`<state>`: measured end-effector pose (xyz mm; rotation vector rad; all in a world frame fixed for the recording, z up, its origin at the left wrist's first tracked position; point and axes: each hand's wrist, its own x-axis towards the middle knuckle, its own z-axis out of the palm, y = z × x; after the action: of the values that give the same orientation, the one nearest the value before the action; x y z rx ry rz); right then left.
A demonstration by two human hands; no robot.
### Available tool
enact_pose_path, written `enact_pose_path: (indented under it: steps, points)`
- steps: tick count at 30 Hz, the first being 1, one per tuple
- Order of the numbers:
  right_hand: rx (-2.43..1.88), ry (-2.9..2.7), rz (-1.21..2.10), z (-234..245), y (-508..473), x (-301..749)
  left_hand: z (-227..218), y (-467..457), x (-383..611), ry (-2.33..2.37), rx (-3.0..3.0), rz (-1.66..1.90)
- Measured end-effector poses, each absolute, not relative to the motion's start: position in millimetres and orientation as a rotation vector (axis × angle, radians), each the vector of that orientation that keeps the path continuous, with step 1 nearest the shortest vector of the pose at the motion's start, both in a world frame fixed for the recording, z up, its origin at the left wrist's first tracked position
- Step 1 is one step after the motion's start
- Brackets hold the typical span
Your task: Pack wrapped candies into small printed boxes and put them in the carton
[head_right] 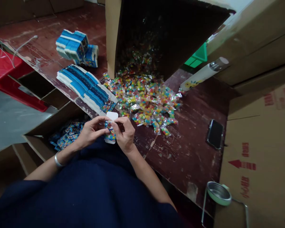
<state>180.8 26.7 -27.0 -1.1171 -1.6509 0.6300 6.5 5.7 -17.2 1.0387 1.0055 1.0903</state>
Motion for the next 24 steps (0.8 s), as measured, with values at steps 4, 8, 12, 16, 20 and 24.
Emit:
enact_pose_path:
  steps: [4,8,12,16,20,24]
  points:
    - [-1.078,-1.608,0.786,-22,31,179,-15,9,2,1.031,1.084,1.114]
    - [-0.988,-1.450,0.969,-15,34,174,-10,8,5,1.023,1.006,1.192]
    - [-1.018,-1.482,1.142,-1,39,175,-11,6,2,1.073,1.046,1.166]
    - [-1.141,-1.485,1.296,10,48,183,-13,7,-5,1.088,1.158,1.125]
    - [-1.165,-1.534,1.332,13,57,190,-9,8,-9,1.021,1.162,1.052]
    - [-1.088,-1.623,1.252,12,52,190,-6,6,-8,0.997,1.127,1.040]
